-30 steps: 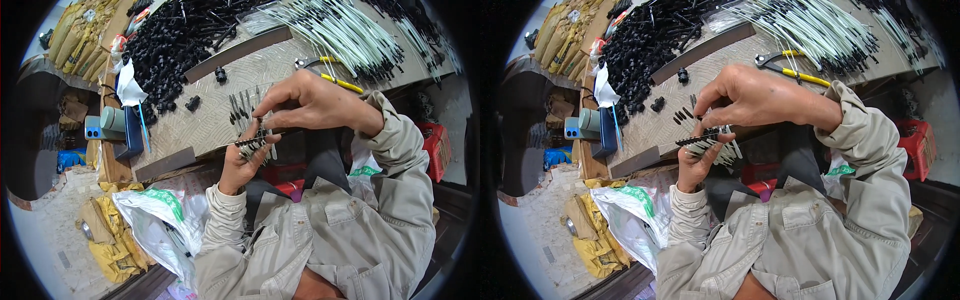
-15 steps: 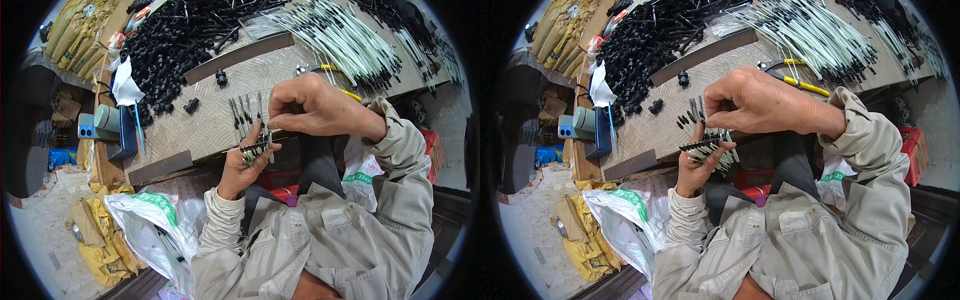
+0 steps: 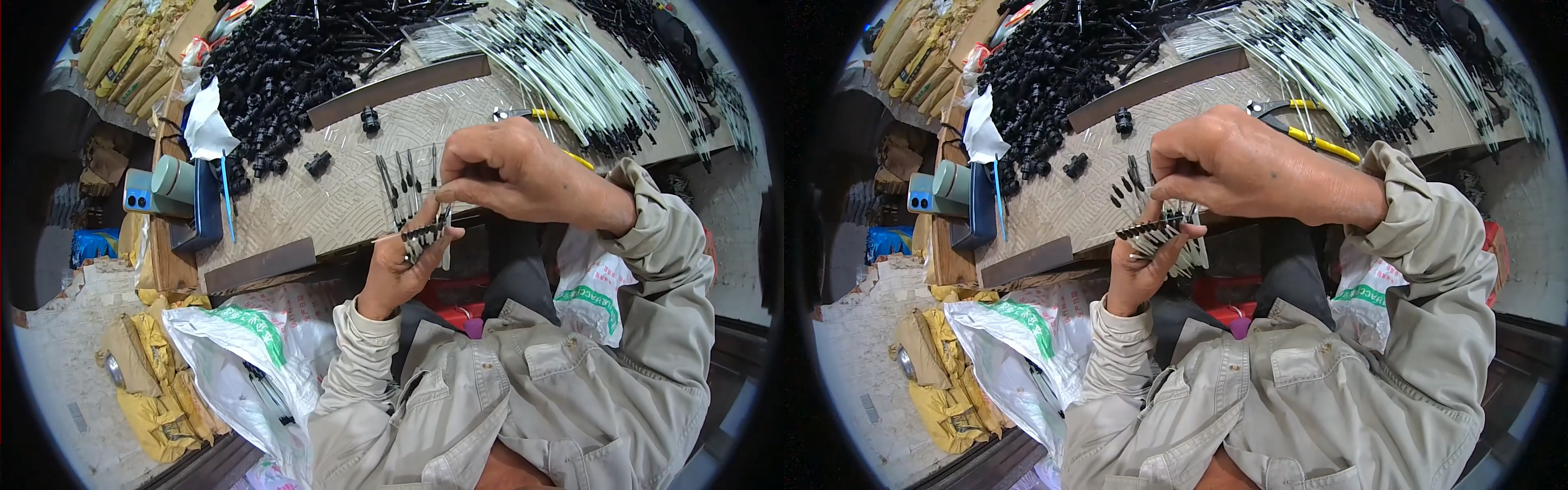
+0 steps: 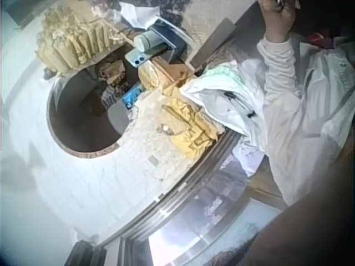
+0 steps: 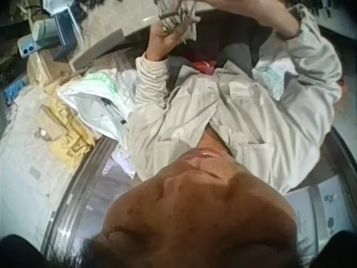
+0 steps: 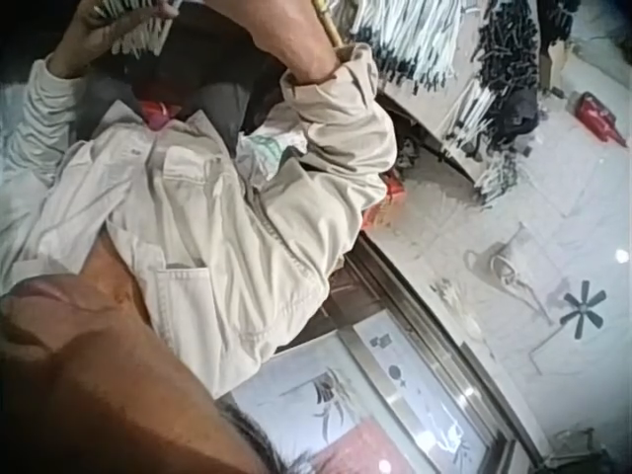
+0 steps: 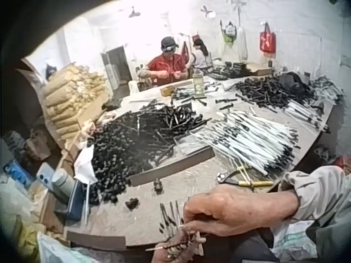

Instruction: Assembling small black components onto bundles of white rods using pliers.

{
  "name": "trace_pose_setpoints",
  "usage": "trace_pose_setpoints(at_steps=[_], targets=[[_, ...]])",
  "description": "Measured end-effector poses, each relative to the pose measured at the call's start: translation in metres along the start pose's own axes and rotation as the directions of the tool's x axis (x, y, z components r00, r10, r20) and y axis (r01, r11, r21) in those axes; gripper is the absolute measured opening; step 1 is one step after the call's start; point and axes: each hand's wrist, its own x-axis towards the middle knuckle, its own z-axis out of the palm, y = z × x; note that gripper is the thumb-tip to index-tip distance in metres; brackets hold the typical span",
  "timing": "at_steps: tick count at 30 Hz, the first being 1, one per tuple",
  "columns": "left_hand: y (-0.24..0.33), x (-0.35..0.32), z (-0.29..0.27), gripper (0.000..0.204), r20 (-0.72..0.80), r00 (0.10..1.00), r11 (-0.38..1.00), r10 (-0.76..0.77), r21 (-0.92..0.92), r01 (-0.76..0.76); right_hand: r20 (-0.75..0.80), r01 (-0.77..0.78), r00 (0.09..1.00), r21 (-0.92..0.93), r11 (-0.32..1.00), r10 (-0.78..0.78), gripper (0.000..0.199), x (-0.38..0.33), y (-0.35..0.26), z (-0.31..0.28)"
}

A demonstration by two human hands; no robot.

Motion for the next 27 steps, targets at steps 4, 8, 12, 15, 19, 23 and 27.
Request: trace_pose_setpoints(at_steps=[4, 8, 12, 15, 19, 23, 27], targets=[[0.000, 0.001, 0.011, 0.034, -0.155, 0.987, 0.972, 0.046, -0.221, -0.080, -0.037, -0.035, 0.999, 0.043, 0.998, 0.036, 0.011, -0.005, -0.002, 0.001], [0.000, -0.001, 0.006, 0.033, -0.117, 0.991, 0.980, 0.059, -0.185, -0.080, -0.076, -0.202, 0.974, 0.115, 0.973, 0.211, 0.008, -0.009, -0.004, 0.006], [0.001, 0.003, 0.000, 0.031, 0.006, 0.993, 0.992, 0.116, -0.061, -0.115, -0.078, -0.246, 0.961, 0.197, 0.949, 0.265, 0.006, -0.011, -0.003, 0.007], [0.003, 0.002, -0.001, 0.030, -0.013, 0.996, 0.994, 0.092, -0.060, -0.092, -0.048, -0.235, 0.965, 0.281, 0.930, 0.258, 0.007, -0.012, 0.000, 0.009], [0.008, 0.002, 0.002, 0.028, -0.043, 0.999, 0.991, 0.000, -0.137, -0.006, -0.106, -0.164, 0.976, 0.195, 0.967, 0.188, 0.009, -0.016, 0.004, 0.005], [0.008, 0.002, 0.003, 0.026, -0.021, 1.000, 0.992, -0.004, -0.126, 0.001, -0.179, -0.042, 0.982, 0.100, 0.994, 0.059, 0.009, -0.016, 0.010, 0.008], [0.007, 0.001, 0.003, 0.026, -0.019, 1.000, 0.991, -0.025, -0.133, 0.022, -0.152, -0.059, 0.986, 0.102, 0.993, 0.075, 0.010, -0.016, 0.009, 0.007]])
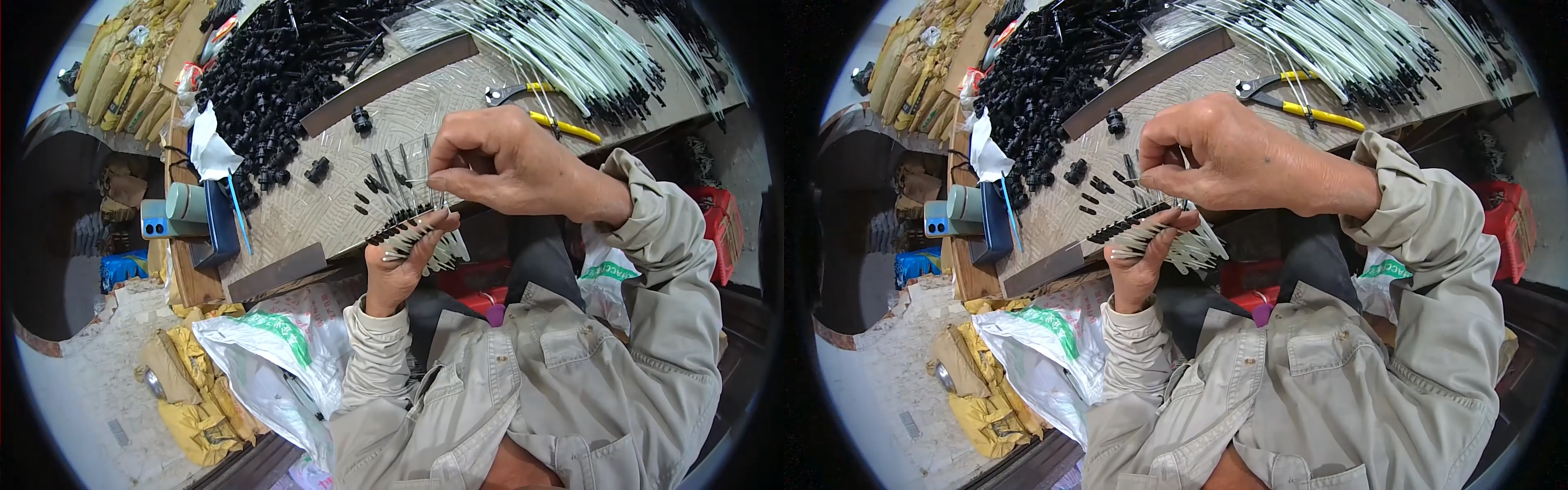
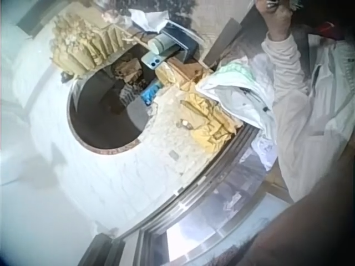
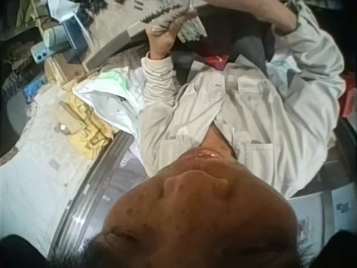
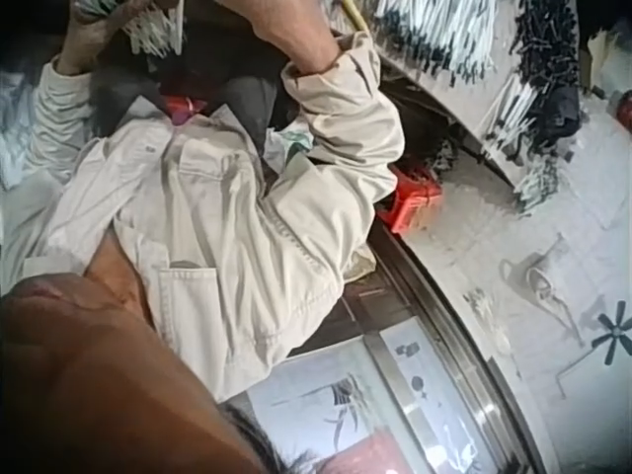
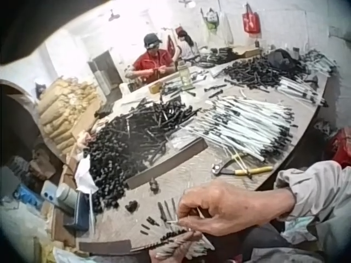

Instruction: Assembling small black components onto bundles of white rods using pliers.

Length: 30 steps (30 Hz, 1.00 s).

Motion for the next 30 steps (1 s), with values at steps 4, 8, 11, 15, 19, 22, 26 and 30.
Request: trace_pose_setpoints(at_steps=[4, 8, 11, 15, 19, 22, 26, 30], targets=[[0.002, 0.000, 0.001, 0.025, 0.004, 1.000, 1.000, -0.019, 0.003, 0.019, -0.010, -0.008, 1.000, 0.014, 1.000, 0.008, 0.010, 0.000, 0.002, -0.001], [0.002, 0.001, 0.000, 0.025, 0.011, 1.000, 0.999, -0.017, 0.031, 0.017, 0.001, -0.024, 1.000, -0.020, 1.000, 0.024, 0.009, 0.002, 0.001, -0.001], [0.002, 0.000, 0.000, 0.025, 0.006, 1.000, 1.000, -0.019, 0.020, 0.019, -0.010, -0.017, 1.000, -0.050, 0.999, 0.017, 0.008, 0.002, 0.001, -0.001], [0.002, 0.000, -0.001, 0.024, 0.015, 1.000, 0.999, -0.015, 0.041, 0.014, -0.027, -0.005, 1.000, -0.109, 0.994, 0.002, 0.007, 0.002, -0.001, 0.000], [0.002, 0.000, 0.000, 0.024, 0.006, 1.000, 1.000, -0.019, -0.008, 0.019, -0.031, 0.014, 0.999, -0.117, 0.993, -0.018, 0.007, 0.002, 0.002, 0.000], [0.002, 0.000, 0.000, 0.023, 0.003, 1.000, 1.000, -0.023, -0.003, 0.023, -0.019, 0.022, 1.000, -0.143, 0.989, -0.025, 0.007, 0.003, 0.001, 0.000], [0.004, 0.001, -0.001, 0.021, -0.001, 0.999, 0.998, -0.046, 0.030, 0.046, 0.027, -0.018, 0.999, -0.194, 0.981, 0.024, 0.008, 0.006, -0.004, -0.003], [0.000, 0.002, -0.001, 0.021, 0.003, 1.000, 0.999, 0.004, 0.036, -0.004, 0.111, -0.010, 0.993, -0.164, 0.986, 0.028, 0.008, 0.012, -0.013, -0.010]])
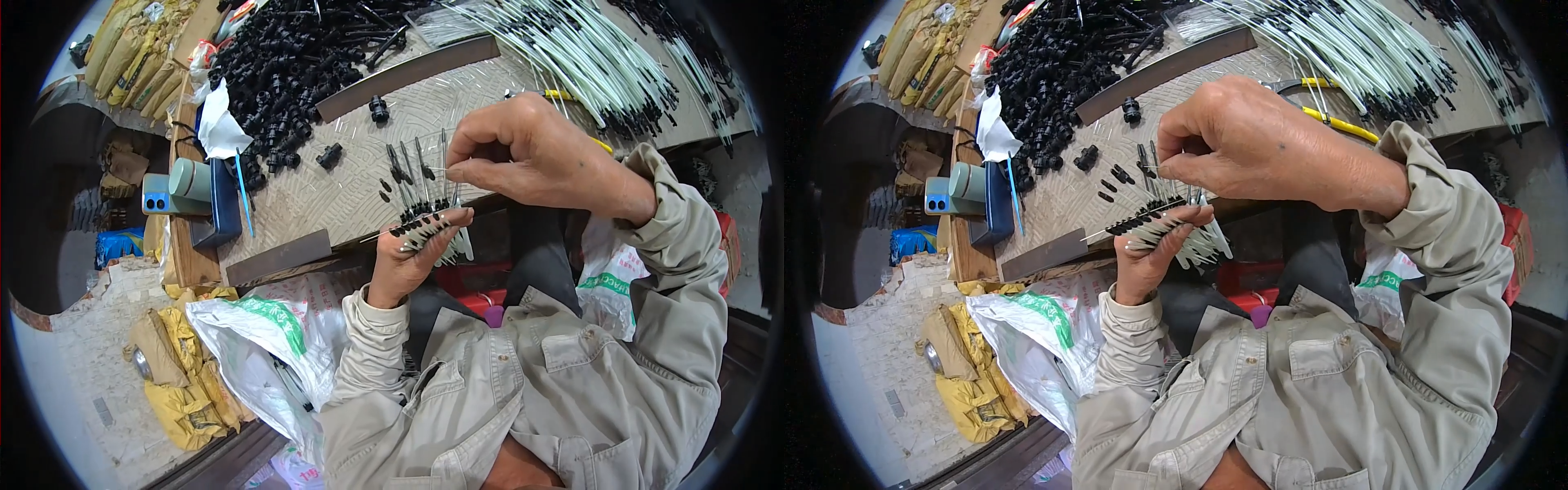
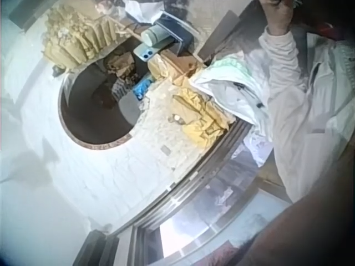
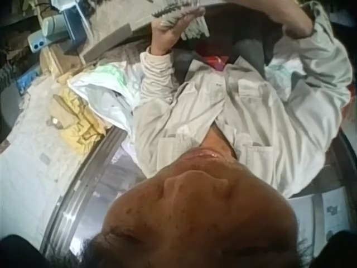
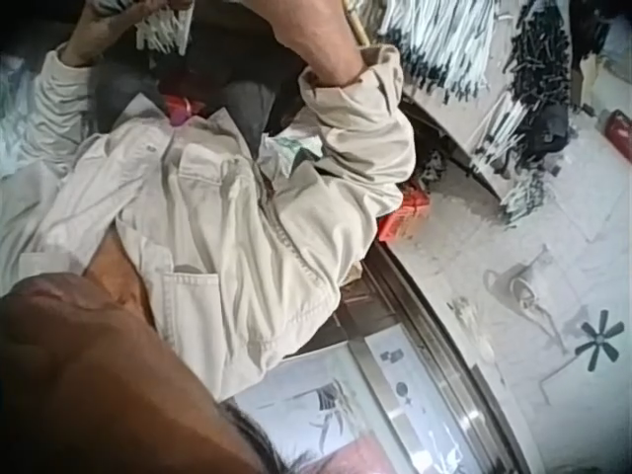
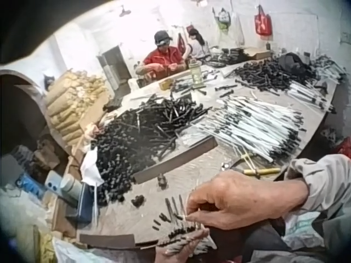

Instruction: Assembling small black components onto bundles of white rods using pliers.

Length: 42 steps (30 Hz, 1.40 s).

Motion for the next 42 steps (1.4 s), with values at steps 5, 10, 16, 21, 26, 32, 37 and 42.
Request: trace_pose_setpoints(at_steps=[5, 10, 16, 21, 26, 32, 37, 42], targets=[[-0.001, 0.000, -0.003, 0.021, 0.018, 0.999, 0.994, 0.046, 0.096, -0.047, 0.049, -0.121, 0.992, 0.086, 0.989, 0.117, 0.008, 0.002, -0.010, -0.001], [-0.002, 0.001, -0.004, 0.019, 0.038, 0.994, 0.984, 0.099, 0.143, -0.104, 0.038, -0.053, 0.998, -0.044, 0.998, 0.055, 0.007, -0.002, -0.010, 0.002], [0.003, 0.001, -0.004, 0.018, 0.054, 0.994, 0.984, 0.097, 0.143, -0.104, -0.015, 0.253, 0.958, -0.421, 0.871, -0.285, 0.015, -0.003, -0.007, 0.009], [0.004, 0.000, -0.003, 0.019, 0.046, 0.998, 0.996, 0.036, 0.078, -0.040, 0.037, -0.210, 0.978, 0.210, 0.955, 0.207, 0.013, -0.006, 0.003, 0.019], [0.006, 0.000, -0.006, 0.018, 0.064, 0.998, 0.993, 0.003, 0.116, -0.011, 0.017, -0.130, 0.991, 0.296, 0.946, 0.131, 0.014, -0.004, 0.005, 0.023], [0.003, 0.001, -0.005, 0.019, 0.054, 0.999, 0.995, 0.000, 0.100, -0.006, 0.010, -0.075, 0.997, 0.237, 0.969, 0.075, 0.015, -0.001, 0.006, 0.019], [0.018, 0.004, -0.005, 0.018, 0.054, 0.995, 0.996, -0.081, 0.027, 0.080, 0.006, 0.020, 1.000, 0.451, 0.892, -0.025, 0.016, 0.004, 0.017, 0.022], [0.020, 0.003, -0.008, 0.018, 0.092, 0.992, 0.994, -0.088, -0.051, 0.093, 0.152, -0.036, 0.988, 0.249, 0.968, -0.002, 0.013, 0.013, 0.003, 0.012]])
